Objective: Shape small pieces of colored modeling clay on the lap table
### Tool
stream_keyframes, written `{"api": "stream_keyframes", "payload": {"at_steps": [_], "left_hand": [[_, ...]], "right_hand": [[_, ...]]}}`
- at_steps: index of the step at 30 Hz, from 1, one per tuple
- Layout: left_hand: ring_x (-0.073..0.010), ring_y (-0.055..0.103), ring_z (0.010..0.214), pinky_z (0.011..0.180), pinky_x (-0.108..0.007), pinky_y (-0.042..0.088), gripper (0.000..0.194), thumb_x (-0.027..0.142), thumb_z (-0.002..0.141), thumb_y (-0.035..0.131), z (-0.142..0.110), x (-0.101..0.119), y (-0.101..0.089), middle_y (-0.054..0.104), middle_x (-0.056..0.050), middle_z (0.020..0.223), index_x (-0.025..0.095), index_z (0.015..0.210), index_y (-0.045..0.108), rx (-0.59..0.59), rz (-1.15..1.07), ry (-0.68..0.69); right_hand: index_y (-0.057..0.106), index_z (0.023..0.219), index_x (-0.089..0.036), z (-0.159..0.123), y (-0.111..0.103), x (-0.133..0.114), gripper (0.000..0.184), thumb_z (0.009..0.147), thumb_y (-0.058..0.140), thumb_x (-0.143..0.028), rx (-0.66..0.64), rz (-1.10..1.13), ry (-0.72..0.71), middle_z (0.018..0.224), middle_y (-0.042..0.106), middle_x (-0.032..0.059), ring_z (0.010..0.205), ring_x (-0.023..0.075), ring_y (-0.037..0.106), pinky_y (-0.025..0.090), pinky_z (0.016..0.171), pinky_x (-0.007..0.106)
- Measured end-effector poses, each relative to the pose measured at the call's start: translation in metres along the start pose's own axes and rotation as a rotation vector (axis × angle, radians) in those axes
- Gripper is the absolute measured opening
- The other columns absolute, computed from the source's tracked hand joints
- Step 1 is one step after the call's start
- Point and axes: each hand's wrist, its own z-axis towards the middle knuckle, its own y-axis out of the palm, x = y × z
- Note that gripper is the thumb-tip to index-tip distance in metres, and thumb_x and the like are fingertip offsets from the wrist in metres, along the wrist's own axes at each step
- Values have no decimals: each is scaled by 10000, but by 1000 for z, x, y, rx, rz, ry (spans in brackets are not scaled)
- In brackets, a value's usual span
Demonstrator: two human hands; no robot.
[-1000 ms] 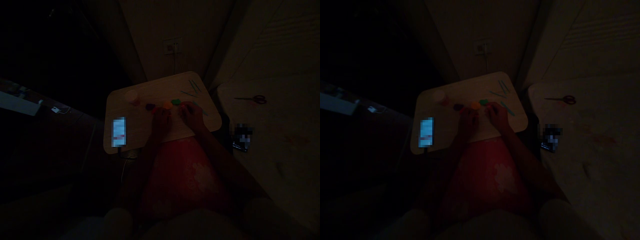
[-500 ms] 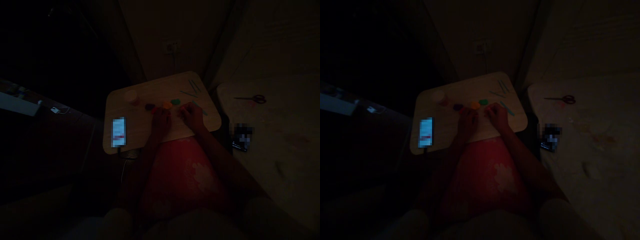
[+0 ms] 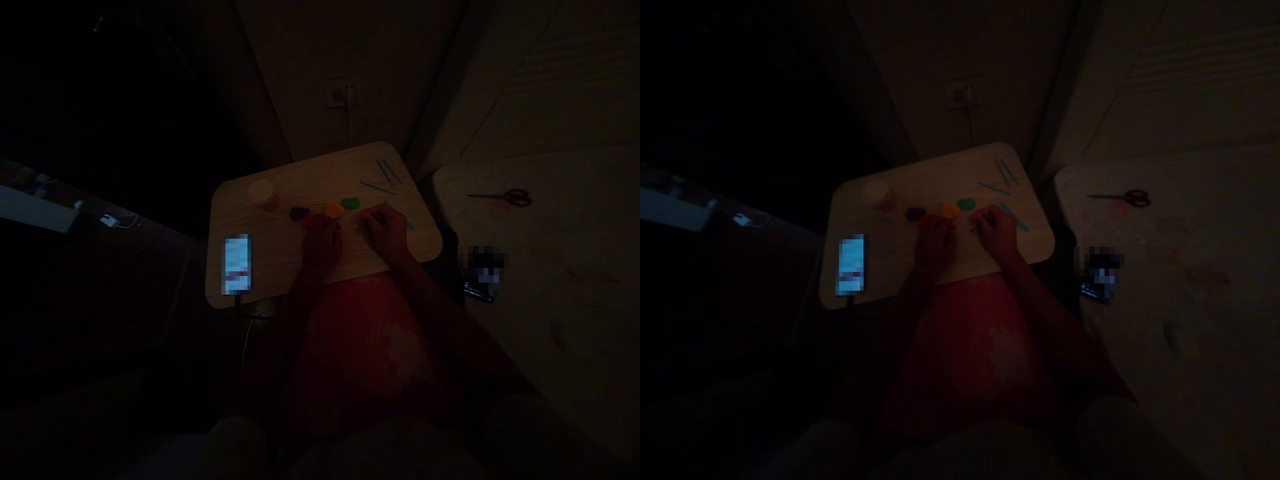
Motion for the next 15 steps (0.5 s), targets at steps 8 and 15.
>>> {"api": "stream_keyframes", "payload": {"at_steps": [8,15], "left_hand": [[-279,580,1105,1000,-421,494,127,201,971,534,-1,-2,3,623,-128,1122,178,1031,644,15,6,14],[-278,582,1098,992,-423,499,128,194,969,534,-1,-2,2,623,-125,1117,184,1030,646,20,-9,13]], "right_hand": [[717,1077,-208,1,2,6,395,1015,478,-516,-31,67,-17,780,731,46,577,162,636,509,536,290],[769,1091,-212,1,1,7,323,972,540,-405,-38,19,-79,895,767,77,684,188,685,586,634,339]]}}
